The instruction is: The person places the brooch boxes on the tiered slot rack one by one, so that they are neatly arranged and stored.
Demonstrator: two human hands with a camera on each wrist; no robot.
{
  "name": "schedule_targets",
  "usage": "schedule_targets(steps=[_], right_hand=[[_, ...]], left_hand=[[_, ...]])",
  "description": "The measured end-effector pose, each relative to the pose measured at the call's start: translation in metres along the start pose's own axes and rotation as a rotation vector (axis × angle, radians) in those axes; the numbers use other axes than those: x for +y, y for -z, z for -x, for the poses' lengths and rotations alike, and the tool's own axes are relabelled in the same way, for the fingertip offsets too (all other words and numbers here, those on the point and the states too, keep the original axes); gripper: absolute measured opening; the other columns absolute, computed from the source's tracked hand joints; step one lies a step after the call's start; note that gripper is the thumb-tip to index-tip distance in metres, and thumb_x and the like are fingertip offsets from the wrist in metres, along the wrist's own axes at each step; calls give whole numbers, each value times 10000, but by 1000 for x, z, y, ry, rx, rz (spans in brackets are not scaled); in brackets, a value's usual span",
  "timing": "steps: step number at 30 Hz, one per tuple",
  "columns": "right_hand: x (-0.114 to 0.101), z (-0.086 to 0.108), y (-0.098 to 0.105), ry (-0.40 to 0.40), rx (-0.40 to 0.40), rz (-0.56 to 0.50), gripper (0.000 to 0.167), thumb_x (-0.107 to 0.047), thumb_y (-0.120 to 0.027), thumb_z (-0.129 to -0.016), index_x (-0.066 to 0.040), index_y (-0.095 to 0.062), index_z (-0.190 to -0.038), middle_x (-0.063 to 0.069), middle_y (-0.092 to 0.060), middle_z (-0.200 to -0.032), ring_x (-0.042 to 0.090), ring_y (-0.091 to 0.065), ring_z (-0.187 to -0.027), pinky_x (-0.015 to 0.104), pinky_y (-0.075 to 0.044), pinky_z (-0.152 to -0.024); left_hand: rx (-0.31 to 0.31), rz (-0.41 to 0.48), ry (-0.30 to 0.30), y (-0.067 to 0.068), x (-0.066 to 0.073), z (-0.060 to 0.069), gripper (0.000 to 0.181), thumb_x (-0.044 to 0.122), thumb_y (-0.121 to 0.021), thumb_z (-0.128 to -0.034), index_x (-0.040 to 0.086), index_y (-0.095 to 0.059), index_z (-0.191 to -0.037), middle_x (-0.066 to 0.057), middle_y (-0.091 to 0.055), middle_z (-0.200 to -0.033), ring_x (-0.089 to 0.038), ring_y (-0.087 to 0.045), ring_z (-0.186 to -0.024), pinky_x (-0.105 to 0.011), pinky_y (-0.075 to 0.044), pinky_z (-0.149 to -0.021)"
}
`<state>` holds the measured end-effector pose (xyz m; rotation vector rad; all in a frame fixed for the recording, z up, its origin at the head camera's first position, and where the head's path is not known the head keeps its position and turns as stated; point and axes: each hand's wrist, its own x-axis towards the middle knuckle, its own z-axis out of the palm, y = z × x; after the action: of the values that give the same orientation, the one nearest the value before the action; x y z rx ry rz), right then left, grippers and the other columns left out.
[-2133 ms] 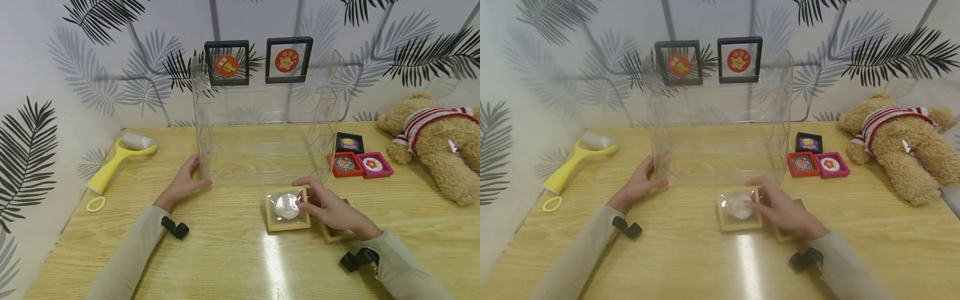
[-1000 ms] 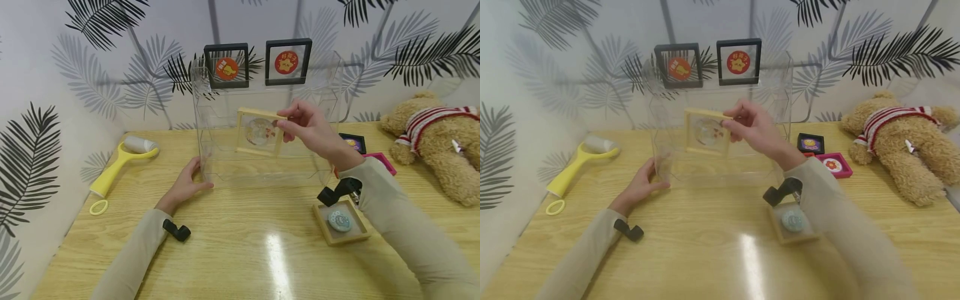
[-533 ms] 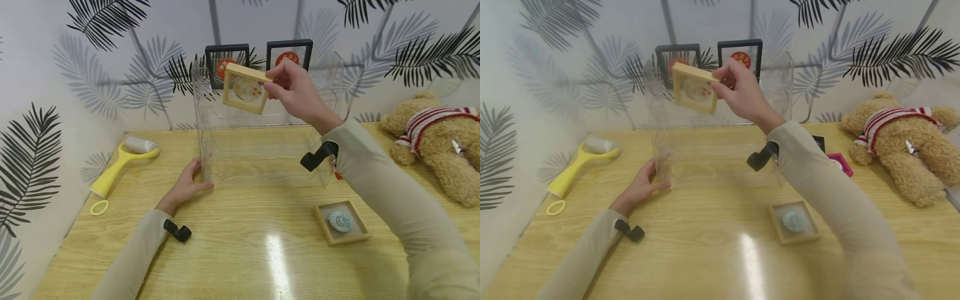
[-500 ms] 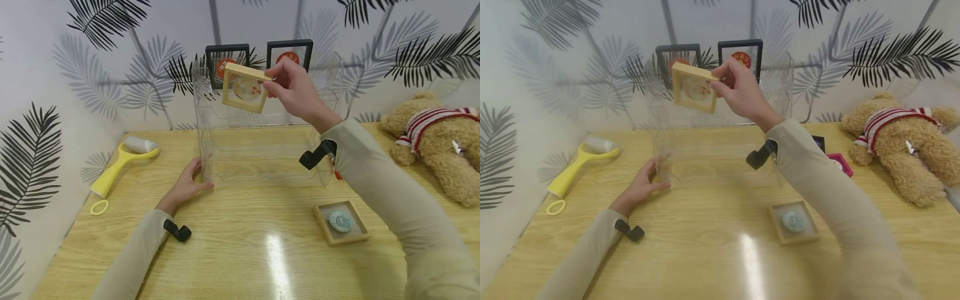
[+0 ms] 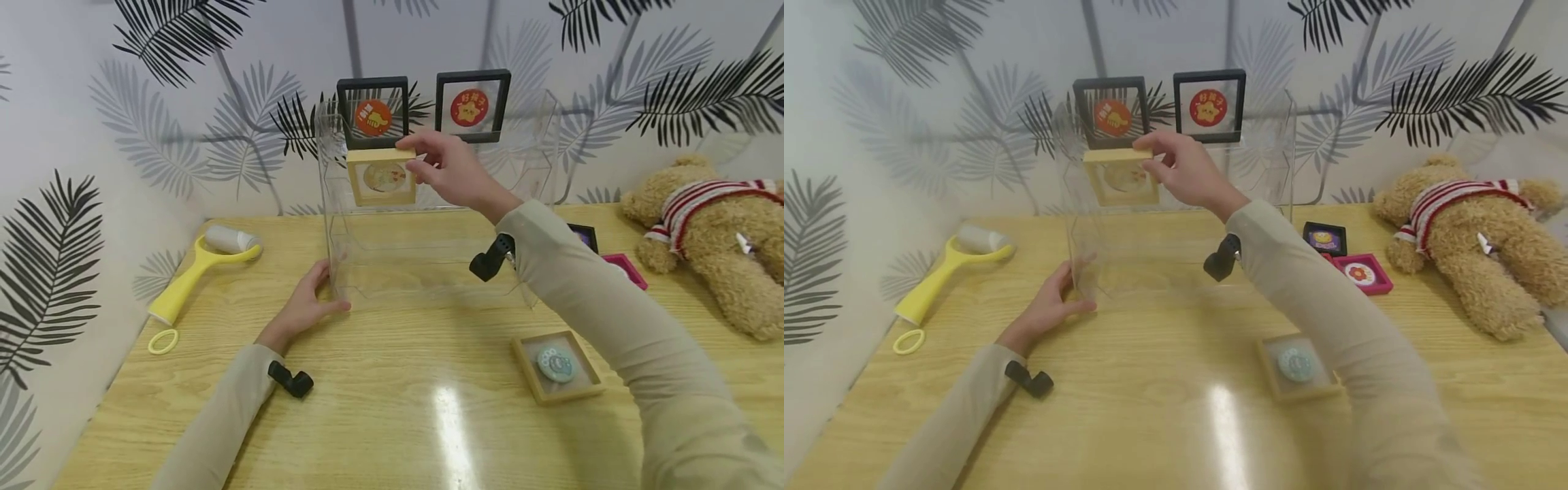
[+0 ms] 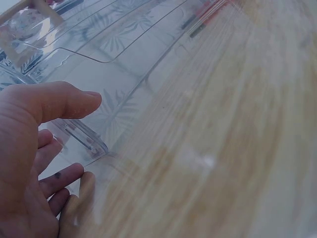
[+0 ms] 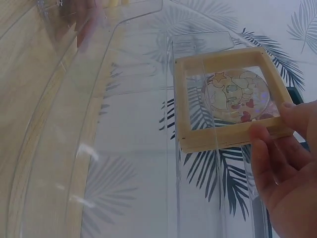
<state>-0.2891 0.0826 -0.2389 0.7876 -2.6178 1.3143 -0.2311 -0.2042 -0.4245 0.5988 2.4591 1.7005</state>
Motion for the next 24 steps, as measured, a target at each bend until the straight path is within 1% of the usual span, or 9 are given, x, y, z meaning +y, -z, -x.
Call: schedule_targets(steps=[2,4,6,9,11,16,21,23,24], right_hand=[[-1,2,-2,-10,10,11,344,-121,-573,-963,-123,-588,-1307,80,-619,-1198,219,-619,-836,241,-508,-684],[-1,4,-3,-12,36,32,351,-131,-583,-959,-149,-589,-1310,82,-642,-1135,207,-615,-790,247,-449,-590],[-2,7,-3,-8,70,61,355,-136,-592,-953,-165,-596,-1307,56,-633,-1193,186,-610,-754,250,-414,-555],[-2,12,-2,15,126,91,341,-125,-595,-945,-154,-613,-1284,29,-603,-1281,161,-608,-701,236,-444,-558],[-2,16,0,37,162,105,323,-110,-586,-942,-136,-627,-1261,-7,-546,-1373,139,-613,-672,228,-467,-565],[-1,27,6,51,206,109,325,-88,-567,-940,-116,-624,-1259,3,-565,-1346,117,-605,-629,209,-458,-540],[3,43,12,75,270,128,329,-49,-560,-925,-88,-625,-1245,59,-554,-1304,168,-651,-657,146,-471,-591],[5,50,14,102,300,132,324,-32,-562,-917,-71,-632,-1230,80,-551,-1274,146,-656,-649,119,-479,-611],[6,54,14,112,309,127,321,-26,-568,-913,-69,-633,-1225,84,-552,-1258,110,-648,-638,114,-482,-613]], left_hand=[[0,4,2,-1,0,0,792,-34,-749,-774,14,-327,-1443,-234,-468,-1421,-353,-368,-1373,-485,-201,-1169],[-2,10,3,-1,0,0,789,-32,-748,-775,15,-328,-1442,-232,-467,-1421,-352,-366,-1374,-489,-197,-1169],[-4,9,4,-1,0,0,787,-27,-748,-777,14,-329,-1442,-232,-467,-1421,-354,-365,-1374,-493,-197,-1168],[-10,7,5,-1,1,0,790,-19,-746,-783,20,-321,-1448,-225,-455,-1435,-355,-358,-1379,-499,-196,-1169],[-12,5,3,-1,0,0,792,-17,-744,-787,21,-316,-1452,-223,-449,-1441,-355,-353,-1383,-502,-194,-1170],[-14,5,0,0,-1,0,795,-22,-743,-786,17,-313,-1453,-225,-443,-1447,-357,-346,-1388,-506,-189,-1171],[-13,-1,2,0,-1,0,793,-24,-744,-784,7,-313,-1450,-233,-446,-1442,-362,-348,-1386,-506,-194,-1169],[-13,0,4,0,-1,0,789,-23,-742,-787,5,-313,-1449,-234,-444,-1443,-363,-344,-1388,-507,-192,-1170],[-12,1,5,0,-1,0,788,-21,-742,-788,6,-313,-1448,-232,-443,-1445,-361,-342,-1390,-507,-190,-1171]])
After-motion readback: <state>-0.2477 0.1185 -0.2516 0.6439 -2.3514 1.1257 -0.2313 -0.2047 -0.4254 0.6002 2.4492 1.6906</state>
